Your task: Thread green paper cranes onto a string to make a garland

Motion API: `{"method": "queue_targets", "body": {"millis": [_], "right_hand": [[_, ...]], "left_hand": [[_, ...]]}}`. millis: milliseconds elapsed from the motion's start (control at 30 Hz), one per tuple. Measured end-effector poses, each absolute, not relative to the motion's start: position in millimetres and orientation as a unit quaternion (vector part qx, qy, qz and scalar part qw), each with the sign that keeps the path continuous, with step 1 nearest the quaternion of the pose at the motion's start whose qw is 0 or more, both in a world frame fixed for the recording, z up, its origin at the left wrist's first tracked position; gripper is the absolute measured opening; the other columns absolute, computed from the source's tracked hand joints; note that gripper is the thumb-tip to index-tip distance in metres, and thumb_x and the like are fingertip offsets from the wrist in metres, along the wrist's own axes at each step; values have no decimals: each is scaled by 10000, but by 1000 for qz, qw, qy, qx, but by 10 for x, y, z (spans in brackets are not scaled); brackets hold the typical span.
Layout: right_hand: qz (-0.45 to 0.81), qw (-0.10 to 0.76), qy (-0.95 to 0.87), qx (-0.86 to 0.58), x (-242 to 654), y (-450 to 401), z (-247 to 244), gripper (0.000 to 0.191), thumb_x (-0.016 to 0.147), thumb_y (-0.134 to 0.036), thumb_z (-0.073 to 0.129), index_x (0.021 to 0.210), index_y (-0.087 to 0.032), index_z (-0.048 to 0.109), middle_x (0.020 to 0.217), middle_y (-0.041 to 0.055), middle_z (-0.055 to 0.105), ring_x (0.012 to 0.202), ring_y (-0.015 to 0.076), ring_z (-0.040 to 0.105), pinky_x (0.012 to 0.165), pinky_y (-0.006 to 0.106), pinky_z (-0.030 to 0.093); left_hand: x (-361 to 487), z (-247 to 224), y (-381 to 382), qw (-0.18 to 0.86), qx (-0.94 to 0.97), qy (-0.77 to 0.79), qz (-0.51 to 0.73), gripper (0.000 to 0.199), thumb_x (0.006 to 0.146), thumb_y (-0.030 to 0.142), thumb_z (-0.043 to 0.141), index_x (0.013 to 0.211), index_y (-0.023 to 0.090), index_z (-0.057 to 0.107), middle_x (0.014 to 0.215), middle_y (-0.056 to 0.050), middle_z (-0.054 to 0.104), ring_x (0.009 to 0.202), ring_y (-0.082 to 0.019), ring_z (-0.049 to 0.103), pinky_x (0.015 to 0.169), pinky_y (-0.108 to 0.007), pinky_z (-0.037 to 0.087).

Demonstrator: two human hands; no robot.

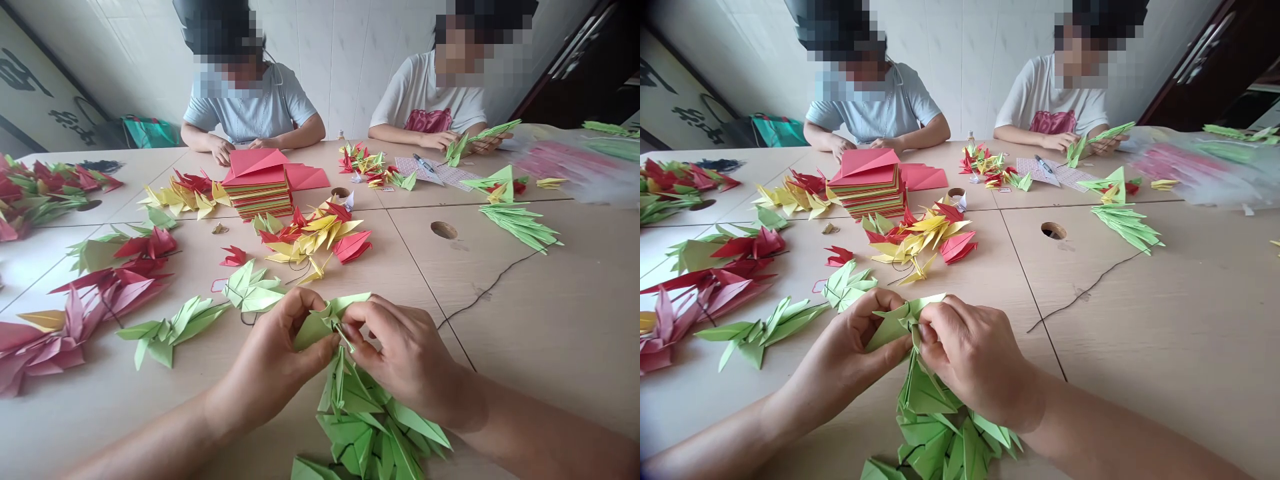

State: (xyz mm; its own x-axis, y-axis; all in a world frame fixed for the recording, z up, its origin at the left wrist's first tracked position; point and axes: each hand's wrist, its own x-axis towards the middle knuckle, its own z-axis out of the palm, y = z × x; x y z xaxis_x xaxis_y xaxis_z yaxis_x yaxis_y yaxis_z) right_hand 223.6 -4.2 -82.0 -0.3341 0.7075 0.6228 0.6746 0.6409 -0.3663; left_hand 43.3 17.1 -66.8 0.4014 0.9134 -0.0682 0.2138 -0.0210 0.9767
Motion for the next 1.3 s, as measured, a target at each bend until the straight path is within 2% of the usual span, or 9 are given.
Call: {"method": "queue_targets", "body": {"millis": [233, 333, 567, 833, 933, 1067, 1300], "right_hand": [[12, 391, -821, -417, 2235, -56, -844, 137, 857, -61, 503, 796, -146, 592, 648, -27, 553, 545, 94, 478, 532, 251, 349], [-3, 385, -823, -417, 2226, -60, -852, 151, 831, -44, 495, 771, -148, 586, 632, -30, 537, 532, 96, 465, 520, 256, 338], [-43, 371, -826, -423, 2206, -44, -834, 169, 822, -41, 477, 739, -158, 567, 615, -30, 520, 515, 101, 456, 502, 264, 330], [-40, 371, -826, -423, 2233, -40, -855, 163, 842, -53, 475, 759, -174, 545, 624, -35, 520, 524, 102, 457, 504, 263, 330], [-33, 369, -828, -421, 2254, -37, -863, 139, 854, -59, 496, 781, -163, 554, 644, -26, 535, 542, 104, 467, 518, 263, 335], [-39, 370, -830, -415, 2245, -46, -850, 109, 881, -91, 527, 800, -150, 571, 637, -24, 530, 543, 108, 459, 518, 272, 319], [-48, 374, -832, -407, 2219, -67, -835, 115, 877, -84, 539, 792, -152, 573, 631, -28, 530, 542, 105, 466, 527, 271, 323]], "left_hand": [[446, -651, 161, 527, 635, 490, 283, 132, 772, 183, 598, 835, 229, 492, 673, 67, 483, 574, -94, 414, 491, -185, 354], [442, -652, 155, 501, 655, 497, 271, 143, 757, 137, 560, 842, 233, 497, 637, 84, 463, 524, -80, 374, 474, -181, 326], [442, -668, 166, 458, 691, 481, 286, 153, 743, 112, 553, 832, 231, 516, 700, 69, 519, 582, -91, 418, 542, -197, 353], [440, -676, 156, 485, 667, 483, 293, 155, 757, 138, 596, 851, 228, 511, 721, 52, 517, 652, -118, 455, 581, -212, 384], [427, -676, 158, 543, 642, 440, 314, 132, 806, 206, 630, 855, 216, 508, 758, 36, 531, 706, -124, 484, 623, -218, 411], [428, -681, 171, 601, 604, 406, 332, 223, 829, 320, 673, 813, 202, 485, 747, 25, 546, 702, -120, 492, 624, -225, 411], [449, -714, 164, 561, 617, 439, 334, 252, 843, 355, 633, 746, 202, 458, 702, 14, 531, 644, -130, 471, 571, -255, 383]]}}
